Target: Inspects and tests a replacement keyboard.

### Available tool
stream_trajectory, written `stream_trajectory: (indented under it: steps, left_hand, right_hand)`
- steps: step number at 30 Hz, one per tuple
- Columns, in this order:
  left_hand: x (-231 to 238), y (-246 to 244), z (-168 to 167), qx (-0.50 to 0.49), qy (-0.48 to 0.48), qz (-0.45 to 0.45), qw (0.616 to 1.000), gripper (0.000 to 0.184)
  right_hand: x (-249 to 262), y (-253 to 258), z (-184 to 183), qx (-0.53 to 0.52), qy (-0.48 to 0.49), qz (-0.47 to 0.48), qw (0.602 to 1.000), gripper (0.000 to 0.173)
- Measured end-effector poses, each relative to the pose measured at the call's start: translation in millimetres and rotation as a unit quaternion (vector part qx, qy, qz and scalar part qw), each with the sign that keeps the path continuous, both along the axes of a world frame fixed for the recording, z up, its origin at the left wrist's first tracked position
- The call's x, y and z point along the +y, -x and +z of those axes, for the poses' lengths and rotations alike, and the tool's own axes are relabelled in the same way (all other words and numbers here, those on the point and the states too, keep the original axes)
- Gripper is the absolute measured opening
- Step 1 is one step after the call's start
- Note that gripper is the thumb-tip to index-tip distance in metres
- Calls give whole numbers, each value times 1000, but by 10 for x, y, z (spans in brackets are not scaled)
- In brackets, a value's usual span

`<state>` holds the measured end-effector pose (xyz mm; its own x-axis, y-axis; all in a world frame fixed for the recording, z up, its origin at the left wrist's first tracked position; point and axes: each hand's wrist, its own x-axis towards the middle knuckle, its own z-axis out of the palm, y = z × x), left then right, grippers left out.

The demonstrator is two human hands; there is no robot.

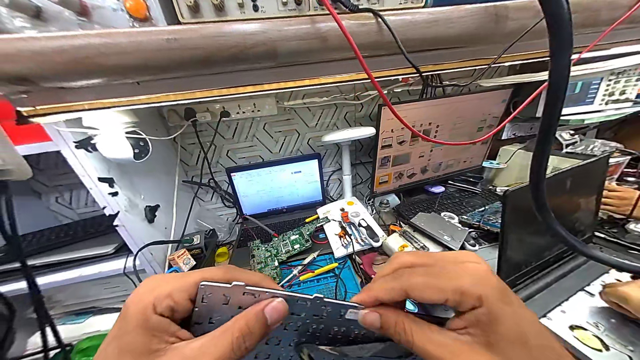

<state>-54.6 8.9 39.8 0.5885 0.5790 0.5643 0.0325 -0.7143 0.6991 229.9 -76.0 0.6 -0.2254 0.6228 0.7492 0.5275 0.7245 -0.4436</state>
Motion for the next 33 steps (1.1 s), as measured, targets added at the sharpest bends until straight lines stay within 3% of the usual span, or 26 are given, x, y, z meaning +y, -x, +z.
stream_trajectory:
  steps: [3,5,8,10,20,27,33]
  left_hand:
    - [54,24,25,30,-21,21,999,19]
    - [89,60,105,105,-125,45,986,30]
    - [-5,-18,243,235,-301,43,923,23]
    - [-87,-120,250,274,-338,49,899,20]
    - [-17,-6,130,226,-286,104,925,21]
    - [-67,-217,40,241,-359,105,896,22]
    - [-115,-269,-9,220,-356,136,898,22]
  right_hand:
    - [-3,46,9,-13,5,-19,1000,15]
    - [19,68,10,-37,4,-30,999,16]
    - [43,129,34,-64,2,-31,997,16]
    - [68,173,56,-71,-4,-27,997,16]
    - [94,2,128,-87,9,-25,996,16]
    - [118,94,108,-79,-14,-69,994,14]
    - [144,65,133,-89,11,-25,996,15]
